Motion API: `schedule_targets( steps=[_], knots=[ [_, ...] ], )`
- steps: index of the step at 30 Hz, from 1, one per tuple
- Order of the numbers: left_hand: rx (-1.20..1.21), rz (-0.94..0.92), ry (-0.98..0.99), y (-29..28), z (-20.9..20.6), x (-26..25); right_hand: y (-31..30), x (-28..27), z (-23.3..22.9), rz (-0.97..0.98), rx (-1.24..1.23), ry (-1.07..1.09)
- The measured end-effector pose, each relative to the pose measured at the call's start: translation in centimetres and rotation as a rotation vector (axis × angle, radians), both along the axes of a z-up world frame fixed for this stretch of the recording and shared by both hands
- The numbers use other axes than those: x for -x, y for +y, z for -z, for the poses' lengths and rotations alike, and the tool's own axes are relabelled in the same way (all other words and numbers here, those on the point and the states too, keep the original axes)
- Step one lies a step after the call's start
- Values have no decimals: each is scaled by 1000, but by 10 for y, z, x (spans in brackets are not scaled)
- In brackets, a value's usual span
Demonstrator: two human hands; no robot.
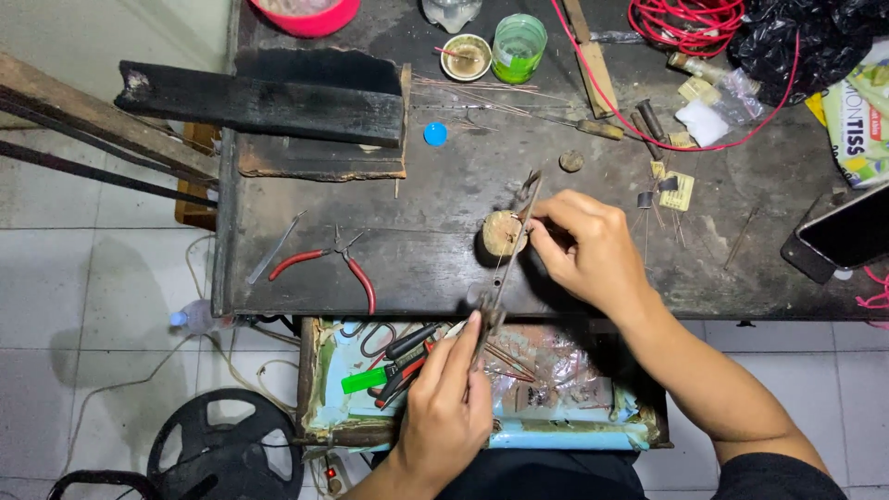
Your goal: Using a jeweler's saw to cut a small piece and pliers to manipulate wire on a workbench.
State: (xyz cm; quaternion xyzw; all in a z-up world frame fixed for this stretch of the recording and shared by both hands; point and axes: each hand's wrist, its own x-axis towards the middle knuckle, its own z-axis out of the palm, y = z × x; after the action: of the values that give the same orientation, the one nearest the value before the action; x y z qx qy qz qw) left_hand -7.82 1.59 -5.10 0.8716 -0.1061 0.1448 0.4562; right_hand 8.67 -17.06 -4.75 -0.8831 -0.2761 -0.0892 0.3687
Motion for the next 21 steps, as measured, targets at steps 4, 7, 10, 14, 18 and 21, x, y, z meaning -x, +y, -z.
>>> schedule_targets(
  steps=[4, 7, 10, 14, 18, 21],
  knots=[
    [21, -91, -20, 2, -17, 1, -4, 3, -4, -11, -21, -10],
    [60, -101, -43, 1, -18, -4, -7, 14, -4, 6, -39, 6],
    [77, -58, -72, -2, -8, -12, -8, 18, -5, 31, -56, 15],
    [83, -21, -63, -9, 6, -21, -6, 19, -10, 34, -91, 69],
    [83, -2, -71, -13, 10, -26, -7, 19, -6, 66, -93, 68],
    [71, 1, -61, -15, 12, -27, -7, 19, -3, 87, -103, 87]
  ],
)
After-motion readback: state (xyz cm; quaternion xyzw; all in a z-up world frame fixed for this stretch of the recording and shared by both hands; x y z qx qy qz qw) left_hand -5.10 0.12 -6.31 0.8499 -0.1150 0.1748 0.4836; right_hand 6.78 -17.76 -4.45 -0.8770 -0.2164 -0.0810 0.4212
